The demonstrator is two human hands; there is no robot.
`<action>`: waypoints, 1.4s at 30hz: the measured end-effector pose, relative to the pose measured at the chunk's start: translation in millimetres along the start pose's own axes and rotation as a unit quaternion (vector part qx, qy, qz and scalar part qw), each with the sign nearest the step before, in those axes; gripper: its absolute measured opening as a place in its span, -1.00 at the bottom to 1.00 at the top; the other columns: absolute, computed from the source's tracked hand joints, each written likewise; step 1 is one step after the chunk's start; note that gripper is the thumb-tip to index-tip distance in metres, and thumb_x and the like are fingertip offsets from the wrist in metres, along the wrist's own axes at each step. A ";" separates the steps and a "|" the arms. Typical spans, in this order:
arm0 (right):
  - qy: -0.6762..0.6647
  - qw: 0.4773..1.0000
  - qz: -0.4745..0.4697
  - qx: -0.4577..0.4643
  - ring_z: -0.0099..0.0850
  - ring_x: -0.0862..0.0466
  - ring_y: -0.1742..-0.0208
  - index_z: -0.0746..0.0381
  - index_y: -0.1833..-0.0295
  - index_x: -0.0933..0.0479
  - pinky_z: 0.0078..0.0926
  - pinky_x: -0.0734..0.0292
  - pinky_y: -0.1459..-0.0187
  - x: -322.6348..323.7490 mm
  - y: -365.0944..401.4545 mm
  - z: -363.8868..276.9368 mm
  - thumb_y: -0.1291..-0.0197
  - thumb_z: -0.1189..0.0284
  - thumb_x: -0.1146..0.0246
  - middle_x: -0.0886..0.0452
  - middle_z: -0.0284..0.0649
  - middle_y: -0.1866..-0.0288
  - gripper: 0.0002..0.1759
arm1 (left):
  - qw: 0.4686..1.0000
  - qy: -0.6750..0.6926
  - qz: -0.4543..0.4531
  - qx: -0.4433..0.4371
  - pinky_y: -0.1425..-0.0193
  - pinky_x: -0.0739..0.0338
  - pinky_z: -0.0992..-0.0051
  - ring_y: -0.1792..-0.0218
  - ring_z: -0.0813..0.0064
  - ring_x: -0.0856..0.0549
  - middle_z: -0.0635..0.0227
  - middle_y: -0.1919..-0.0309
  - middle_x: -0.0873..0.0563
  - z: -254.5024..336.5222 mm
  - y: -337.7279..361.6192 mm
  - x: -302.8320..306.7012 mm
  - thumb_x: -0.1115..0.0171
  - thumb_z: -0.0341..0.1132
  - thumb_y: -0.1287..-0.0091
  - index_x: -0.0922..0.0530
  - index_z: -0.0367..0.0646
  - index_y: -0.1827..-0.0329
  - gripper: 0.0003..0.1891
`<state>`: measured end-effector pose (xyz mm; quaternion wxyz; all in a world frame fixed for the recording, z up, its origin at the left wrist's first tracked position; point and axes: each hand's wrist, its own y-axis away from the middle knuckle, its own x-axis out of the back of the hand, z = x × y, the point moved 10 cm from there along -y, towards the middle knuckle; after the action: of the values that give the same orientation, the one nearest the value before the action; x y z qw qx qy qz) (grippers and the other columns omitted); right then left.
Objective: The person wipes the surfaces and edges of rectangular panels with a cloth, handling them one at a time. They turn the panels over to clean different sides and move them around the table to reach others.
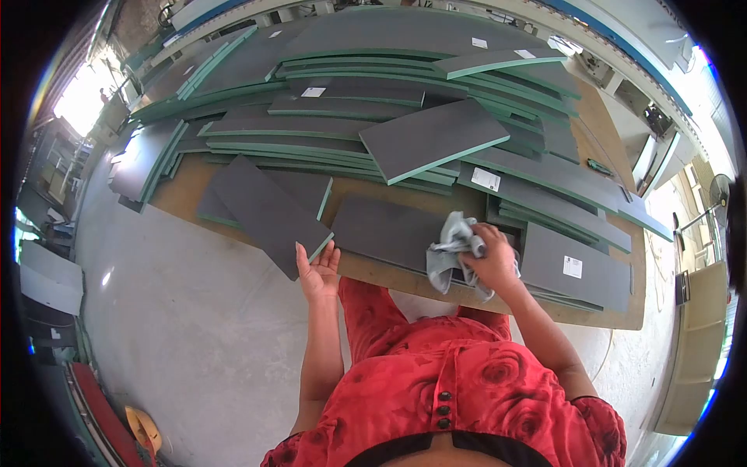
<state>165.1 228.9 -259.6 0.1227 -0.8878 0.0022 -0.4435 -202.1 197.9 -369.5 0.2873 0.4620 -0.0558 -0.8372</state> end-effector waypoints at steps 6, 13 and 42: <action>0.174 0.980 -0.092 0.029 -0.02 -0.27 -0.34 0.03 -0.33 -0.32 -0.02 -0.18 -0.29 -33.7 0.7 -32.2 0.18 -0.01 -0.42 -0.24 -0.06 -0.36 -0.11 | 0.994 -0.070 -0.051 -0.061 0.21 -0.62 0.39 0.19 0.42 -0.67 0.31 0.17 -0.64 -3.7 2.6 3.4 -0.24 -0.22 -0.29 -0.51 -0.17 0.00 -0.70; 0.138 0.971 -0.157 0.118 -0.05 -0.21 -0.40 0.07 -0.36 -0.28 -0.03 -0.12 -0.34 -78.5 -27.5 -72.0 0.15 0.09 -0.42 -0.16 -0.03 -0.44 -0.11 | 0.967 -0.238 -0.055 -0.078 0.28 -0.64 0.45 0.21 0.39 -0.65 0.31 0.09 -0.54 -13.6 -12.6 10.4 -0.12 -0.50 -0.28 -0.49 -0.26 -0.05 -0.73; 0.051 0.970 -0.165 0.169 -0.16 -0.22 -0.43 -0.03 -0.27 -0.42 -0.02 -0.11 -0.37 -102.5 -36.5 -83.8 0.13 0.19 -0.37 -0.24 -0.22 -0.44 -0.28 | 0.852 -0.502 0.000 -0.146 0.62 -0.44 0.63 0.53 0.66 -0.51 0.41 0.43 -0.56 -3.9 -2.0 -23.5 -0.30 -0.33 -0.25 -0.52 -0.28 -0.14 -0.60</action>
<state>33.0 257.8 -283.9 0.1959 -0.8185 -0.2132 -0.4961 -190.2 212.7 -355.1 0.2849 -0.0688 -0.0694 -0.9536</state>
